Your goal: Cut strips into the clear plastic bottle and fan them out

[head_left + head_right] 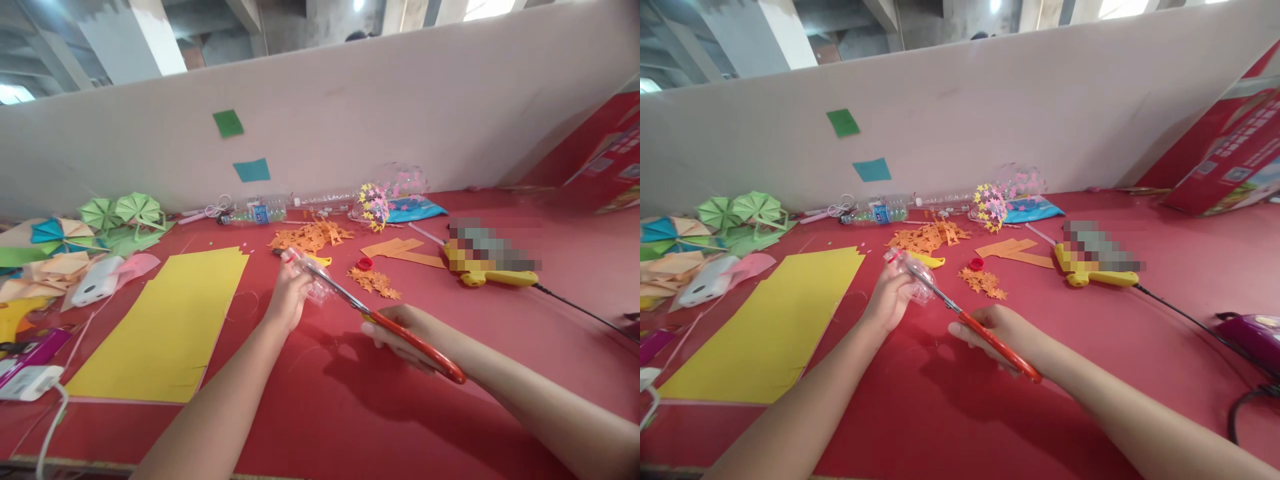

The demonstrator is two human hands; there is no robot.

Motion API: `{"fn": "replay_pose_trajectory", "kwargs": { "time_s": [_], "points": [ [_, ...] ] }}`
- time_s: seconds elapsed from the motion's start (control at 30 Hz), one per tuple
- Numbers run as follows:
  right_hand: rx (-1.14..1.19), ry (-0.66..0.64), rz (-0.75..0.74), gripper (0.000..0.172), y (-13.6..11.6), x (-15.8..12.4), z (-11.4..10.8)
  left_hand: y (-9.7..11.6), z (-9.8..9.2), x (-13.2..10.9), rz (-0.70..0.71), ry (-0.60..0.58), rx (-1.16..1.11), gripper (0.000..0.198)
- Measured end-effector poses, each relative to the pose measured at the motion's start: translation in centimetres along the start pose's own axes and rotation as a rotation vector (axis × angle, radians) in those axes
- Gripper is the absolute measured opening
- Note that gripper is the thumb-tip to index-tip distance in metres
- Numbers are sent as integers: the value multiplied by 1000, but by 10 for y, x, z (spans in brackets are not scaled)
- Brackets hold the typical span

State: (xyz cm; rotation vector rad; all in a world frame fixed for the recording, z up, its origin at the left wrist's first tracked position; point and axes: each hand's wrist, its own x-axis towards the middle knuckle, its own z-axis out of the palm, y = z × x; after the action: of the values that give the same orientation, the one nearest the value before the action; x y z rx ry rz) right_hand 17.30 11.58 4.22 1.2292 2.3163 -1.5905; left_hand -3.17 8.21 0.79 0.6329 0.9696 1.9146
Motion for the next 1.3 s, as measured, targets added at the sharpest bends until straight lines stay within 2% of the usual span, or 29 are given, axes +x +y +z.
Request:
{"fn": "replay_pose_trajectory", "kwargs": {
  "time_s": [0.07, 0.13, 0.2, 0.27, 0.3, 0.47, 0.6, 0.8, 0.97, 1.13, 1.23, 1.3],
  "points": [
    [-131, 89, -51, 48, 3, 3, 0, 7, -4, 4, 20, 68, -74, 36],
    [-251, 252, -119, 51, 6, 7, 0, 15, -9, 8, 7, 122, -148, 30],
    [-361, 379, -137, 49, 8, 10, -1, 22, -12, 9, -16, 110, -240, 18],
    [-461, 444, -108, 48, 10, 12, -3, 26, -15, 11, -16, 86, -292, 5],
    [-508, 457, -91, 47, 10, 13, -5, 27, -16, 11, -18, 90, -302, 11],
    [-724, 431, -12, 35, 7, 16, -7, 26, -20, 16, -78, 187, -300, 26],
    [-855, 359, 8, 27, 0, 14, -3, 24, -24, 19, -74, 94, -289, 30],
    [-902, 330, -4, 28, -17, 16, 4, 23, -23, 20, -70, 37, -318, 20],
    [-906, 355, -45, 22, -29, 28, 15, 24, -19, 18, -72, 40, -278, 15],
    [-876, 414, -130, 26, -33, 41, 27, 24, -14, 15, -100, 5, -266, 13],
    [-851, 438, -211, 28, -35, 42, 26, 23, -12, 14, -147, 39, -316, 9],
    [-829, 460, -269, 21, -37, 41, 22, 23, -11, 13, -207, 51, -322, 10]
  ]
}}
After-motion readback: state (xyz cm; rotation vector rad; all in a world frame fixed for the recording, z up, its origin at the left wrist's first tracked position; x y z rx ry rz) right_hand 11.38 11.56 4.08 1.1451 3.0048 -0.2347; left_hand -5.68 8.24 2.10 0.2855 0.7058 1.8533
